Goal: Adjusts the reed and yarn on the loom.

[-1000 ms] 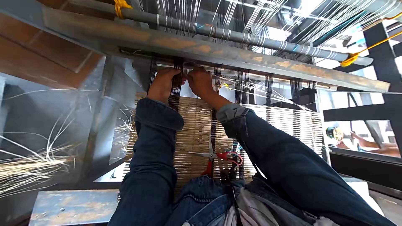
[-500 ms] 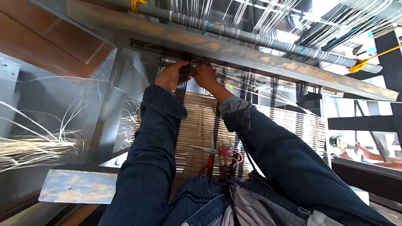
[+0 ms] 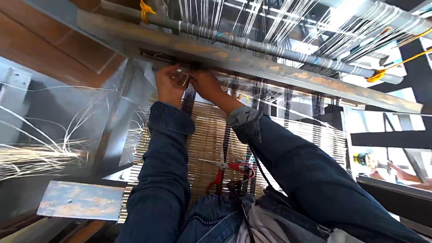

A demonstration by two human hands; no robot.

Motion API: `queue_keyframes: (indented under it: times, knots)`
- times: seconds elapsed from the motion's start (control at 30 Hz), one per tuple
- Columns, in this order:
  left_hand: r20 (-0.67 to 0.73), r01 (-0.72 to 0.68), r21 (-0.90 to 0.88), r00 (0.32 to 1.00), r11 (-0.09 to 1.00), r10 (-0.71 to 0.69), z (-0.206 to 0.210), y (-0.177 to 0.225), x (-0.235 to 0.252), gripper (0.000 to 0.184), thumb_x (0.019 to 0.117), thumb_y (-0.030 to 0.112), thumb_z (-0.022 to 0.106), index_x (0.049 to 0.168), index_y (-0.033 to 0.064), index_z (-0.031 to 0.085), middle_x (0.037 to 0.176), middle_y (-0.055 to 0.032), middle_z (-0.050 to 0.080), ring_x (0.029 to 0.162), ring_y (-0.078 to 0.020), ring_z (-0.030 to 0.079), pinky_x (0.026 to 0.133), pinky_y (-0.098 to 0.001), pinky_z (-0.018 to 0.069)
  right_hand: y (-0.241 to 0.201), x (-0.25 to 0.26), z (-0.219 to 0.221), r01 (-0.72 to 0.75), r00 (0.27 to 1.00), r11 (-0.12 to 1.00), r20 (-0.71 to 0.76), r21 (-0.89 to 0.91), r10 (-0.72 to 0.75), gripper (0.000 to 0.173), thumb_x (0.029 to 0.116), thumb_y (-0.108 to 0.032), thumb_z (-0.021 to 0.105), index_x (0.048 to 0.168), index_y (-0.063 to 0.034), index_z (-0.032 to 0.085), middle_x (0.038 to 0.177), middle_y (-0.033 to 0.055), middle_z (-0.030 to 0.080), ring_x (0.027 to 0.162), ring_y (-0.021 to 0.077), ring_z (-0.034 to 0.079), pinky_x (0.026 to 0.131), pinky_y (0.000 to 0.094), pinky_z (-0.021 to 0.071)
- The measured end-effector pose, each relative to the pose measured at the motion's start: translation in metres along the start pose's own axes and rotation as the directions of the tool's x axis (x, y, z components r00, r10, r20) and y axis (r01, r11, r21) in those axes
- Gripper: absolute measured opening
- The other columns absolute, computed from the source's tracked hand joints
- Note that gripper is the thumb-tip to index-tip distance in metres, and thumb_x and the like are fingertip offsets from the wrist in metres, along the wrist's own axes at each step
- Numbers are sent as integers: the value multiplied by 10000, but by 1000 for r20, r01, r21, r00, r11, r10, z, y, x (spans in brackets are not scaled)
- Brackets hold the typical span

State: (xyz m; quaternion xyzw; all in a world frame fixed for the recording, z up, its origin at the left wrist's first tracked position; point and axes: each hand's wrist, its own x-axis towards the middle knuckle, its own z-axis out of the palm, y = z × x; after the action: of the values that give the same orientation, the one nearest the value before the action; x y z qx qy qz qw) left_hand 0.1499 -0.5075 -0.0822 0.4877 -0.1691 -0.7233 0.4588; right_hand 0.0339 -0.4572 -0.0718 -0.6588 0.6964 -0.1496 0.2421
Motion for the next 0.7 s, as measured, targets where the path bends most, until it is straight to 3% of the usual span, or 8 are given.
queue_keyframes:
  times: [0.1, 0.2, 0.37, 0.43, 0.47, 0.53, 0.6, 0.7]
  knots:
    - [29, -4, 13, 1000, 1000, 4, -9, 6, -2, 326, 1030, 210, 426, 1302, 83, 550, 1134, -115, 658, 960, -221, 667, 825, -370, 557, -3, 8, 10, -26, 999, 1000, -32, 15, 26, 385, 1072, -174, 508, 1438, -97, 598, 1343, 209, 642, 1245, 398, 614, 1004, 589, 493]
    - [29, -25, 23, 999, 999, 24, -16, 12, -2, 326, 1042, 236, 407, 1300, 98, 551, 1114, -125, 673, 939, -232, 685, 783, -360, 570, -5, 14, 21, 7, 992, 1000, -127, -28, -10, 308, 1062, -189, 517, 1276, -87, 715, 1227, 192, 689, 1142, 379, 666, 934, 578, 529]
    - [48, -60, 172, 997, 983, 53, -22, 18, -1, 407, 1052, 286, 397, 1422, 150, 499, 1176, -108, 682, 998, -207, 678, 851, -379, 537, -14, 17, 20, 107, 955, 994, -280, 8, -100, 243, 1021, -142, 585, 1166, -36, 747, 1183, 209, 685, 1116, 372, 666, 937, 544, 535]
    - [52, -52, 220, 998, 974, 42, -25, 19, 5, 390, 1049, 296, 413, 1404, 167, 509, 1123, -80, 689, 901, -150, 666, 739, -304, 511, -15, 16, 23, 132, 955, 991, -265, -12, -130, 263, 1031, -196, 592, 1117, -7, 754, 1173, 220, 687, 1120, 380, 665, 941, 545, 531]
    - [49, -59, 257, 998, 965, 48, -25, 19, 8, 349, 1051, 300, 410, 1351, 168, 528, 1011, -53, 708, 757, -97, 654, 608, -230, 487, -14, 15, 24, 134, 964, 991, -229, -13, -134, 287, 1045, -222, 579, 1115, -6, 755, 1190, 215, 682, 1147, 377, 651, 961, 542, 520]
    - [82, -95, 365, 994, 926, 69, -23, 24, 10, 257, 1062, 271, 421, 1265, 163, 535, 877, -21, 689, 654, -71, 622, 538, -198, 460, -11, 14, 30, 168, 968, 986, -190, -10, -166, 276, 1043, -202, 575, 1119, -13, 761, 1223, 211, 678, 1193, 374, 633, 982, 537, 514]
    - [150, -247, 610, 969, 753, 196, -22, 34, 7, 302, 1069, 216, 456, 1348, 128, 530, 943, -24, 700, 734, -80, 651, 605, -230, 500, -10, 14, 33, 177, 972, 984, -160, 9, -173, 265, 1039, -175, 574, 1120, -3, 758, 1258, 214, 669, 1239, 371, 614, 1021, 531, 496]
    - [334, -461, 799, 874, 386, 354, -36, 44, 27, 368, 1049, 125, 456, 1362, -27, 575, 1288, -202, 640, 1113, -256, 636, 947, -439, 515, -12, 17, 32, 101, 988, 994, -124, 46, -94, 278, 1050, -186, 554, 1102, 1, 753, 1226, 205, 678, 1209, 356, 627, 1012, 535, 495]
